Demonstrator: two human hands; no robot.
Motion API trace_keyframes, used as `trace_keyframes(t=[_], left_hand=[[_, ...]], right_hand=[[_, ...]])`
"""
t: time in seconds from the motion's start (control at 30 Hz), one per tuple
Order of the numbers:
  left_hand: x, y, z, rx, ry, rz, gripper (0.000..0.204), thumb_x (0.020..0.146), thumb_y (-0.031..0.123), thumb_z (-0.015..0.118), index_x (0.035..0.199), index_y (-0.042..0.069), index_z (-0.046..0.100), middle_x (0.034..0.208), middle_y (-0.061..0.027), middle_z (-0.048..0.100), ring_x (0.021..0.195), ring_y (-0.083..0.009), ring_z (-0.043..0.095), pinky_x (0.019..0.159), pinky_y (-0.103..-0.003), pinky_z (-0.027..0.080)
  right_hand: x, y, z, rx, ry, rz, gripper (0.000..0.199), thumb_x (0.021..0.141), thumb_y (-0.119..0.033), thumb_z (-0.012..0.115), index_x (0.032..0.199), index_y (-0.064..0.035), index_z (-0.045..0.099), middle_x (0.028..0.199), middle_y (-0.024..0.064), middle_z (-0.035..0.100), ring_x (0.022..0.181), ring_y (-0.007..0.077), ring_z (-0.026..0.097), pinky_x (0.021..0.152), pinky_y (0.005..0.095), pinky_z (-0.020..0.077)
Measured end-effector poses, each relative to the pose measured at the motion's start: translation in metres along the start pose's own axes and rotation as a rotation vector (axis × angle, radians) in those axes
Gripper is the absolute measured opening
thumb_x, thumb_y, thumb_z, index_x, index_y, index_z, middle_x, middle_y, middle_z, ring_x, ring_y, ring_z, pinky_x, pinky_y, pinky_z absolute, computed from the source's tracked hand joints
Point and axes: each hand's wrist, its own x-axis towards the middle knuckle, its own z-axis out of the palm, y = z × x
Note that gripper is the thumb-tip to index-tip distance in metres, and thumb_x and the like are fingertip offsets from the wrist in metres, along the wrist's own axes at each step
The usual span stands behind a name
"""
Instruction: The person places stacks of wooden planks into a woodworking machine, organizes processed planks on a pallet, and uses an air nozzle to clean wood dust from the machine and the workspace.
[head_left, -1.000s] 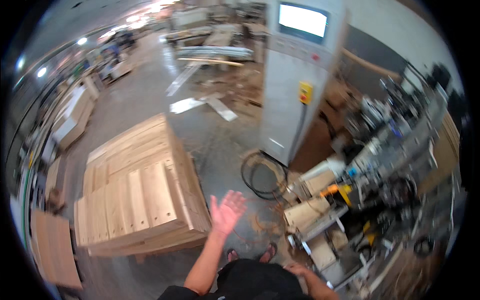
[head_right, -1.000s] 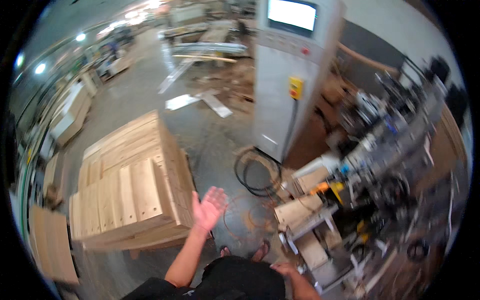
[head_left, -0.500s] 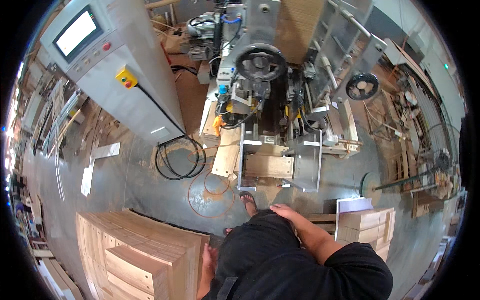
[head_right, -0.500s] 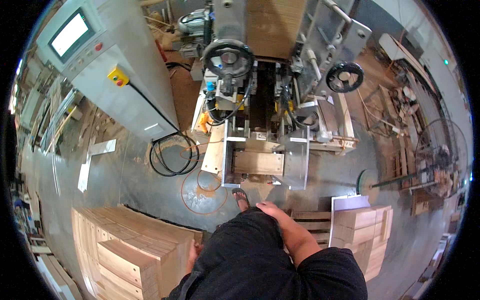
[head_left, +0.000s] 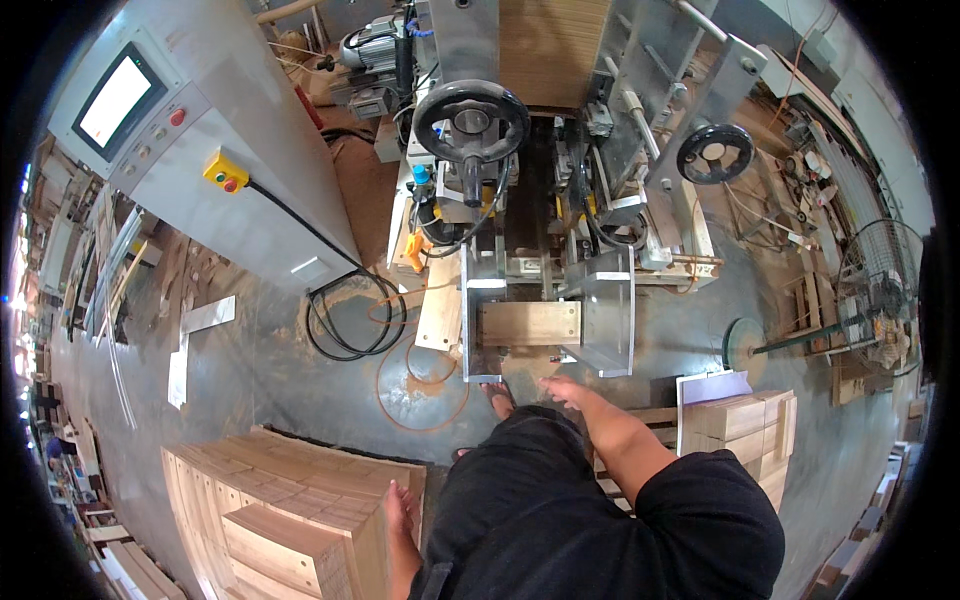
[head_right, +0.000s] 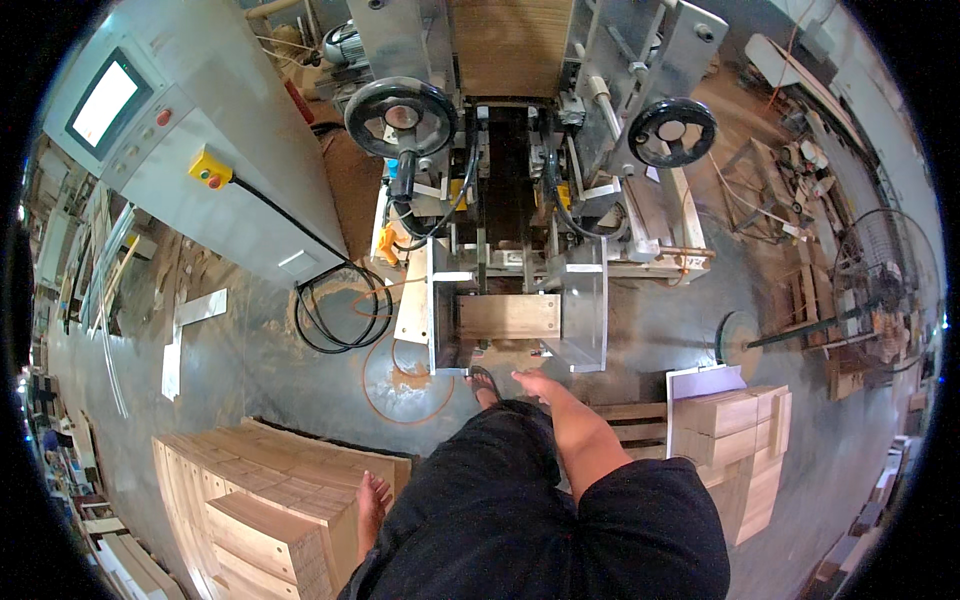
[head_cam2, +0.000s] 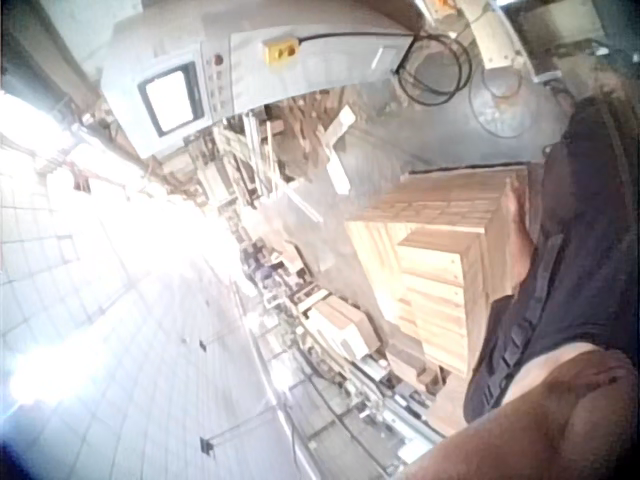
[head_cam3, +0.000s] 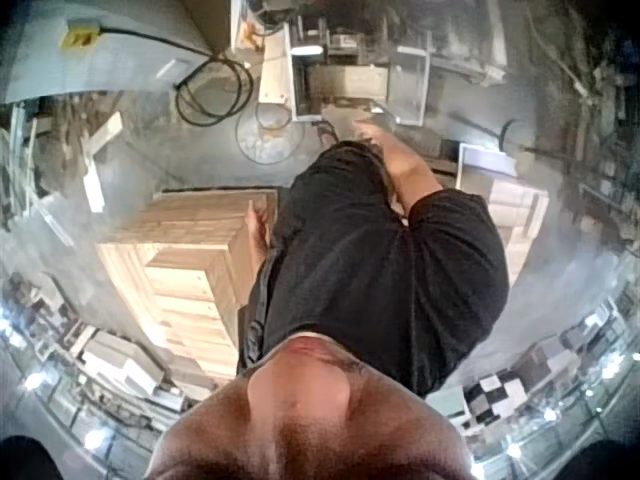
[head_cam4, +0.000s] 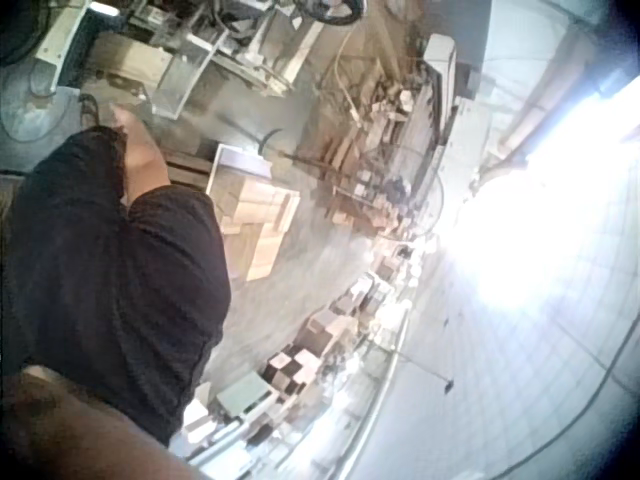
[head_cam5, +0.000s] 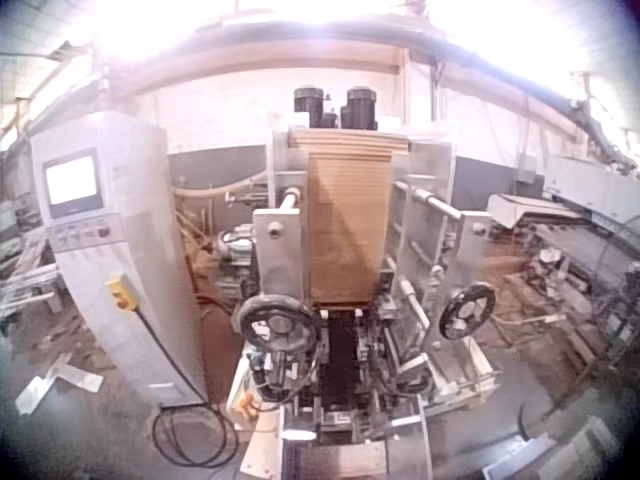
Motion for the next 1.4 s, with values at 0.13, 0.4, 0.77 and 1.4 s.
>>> trace_keyframes(t=[0.13,0.4,0.77,1.4], left_hand=[[-0.011,-0.004,0.019,-0.053,-0.024,-0.033,0.059,0.086,0.055,0.053,0.119,0.006,0.049,0.11,-0.0096,0.055,0.099,-0.0232,0.054,0.08,-0.04,0.042],[-0.043,-0.047,0.041,0.088,-0.094,-0.106,0.042,0.087,0.051,0.054,0.092,0.01,0.06,0.068,-0.0016,0.056,0.053,-0.0128,0.049,0.047,-0.026,0.036],[-0.068,-0.057,0.083,-0.158,0.1,-0.215,0.053,0.09,0.044,0.055,0.125,0.006,0.048,0.119,-0.0105,0.057,0.108,-0.0264,0.055,0.086,-0.042,0.044],[-0.187,-0.178,0.093,-0.213,0.357,-0.354,0.061,0.083,0.048,0.063,0.12,0.001,0.057,0.103,-0.0095,0.065,0.087,-0.018,0.061,0.076,-0.03,0.048]], right_hand=[[0.003,-0.027,-0.003,0.072,-0.028,-0.017,0.07,0.088,-0.056,0.05,0.141,-0.0132,0.034,0.14,0.014,0.041,0.129,0.0339,0.039,0.101,0.055,0.0313],[0.082,-0.033,0.014,0.489,-0.01,0.048,0.073,0.091,-0.057,0.042,0.144,-0.0096,0.027,0.146,0.0167,0.033,0.134,0.0344,0.032,0.105,0.053,0.0292],[0.183,-0.047,0.029,1.059,0.122,0.162,0.112,0.071,-0.083,0.043,0.147,-0.0084,0.009,0.147,0.0158,0.025,0.129,0.035,0.032,0.103,0.0516,0.0308],[0.213,-0.03,0.027,1.083,0.113,0.001,0.114,0.063,-0.084,0.049,0.145,-0.0116,0.02,0.145,0.0103,0.027,0.127,0.0333,0.031,0.102,0.0501,0.0303]])
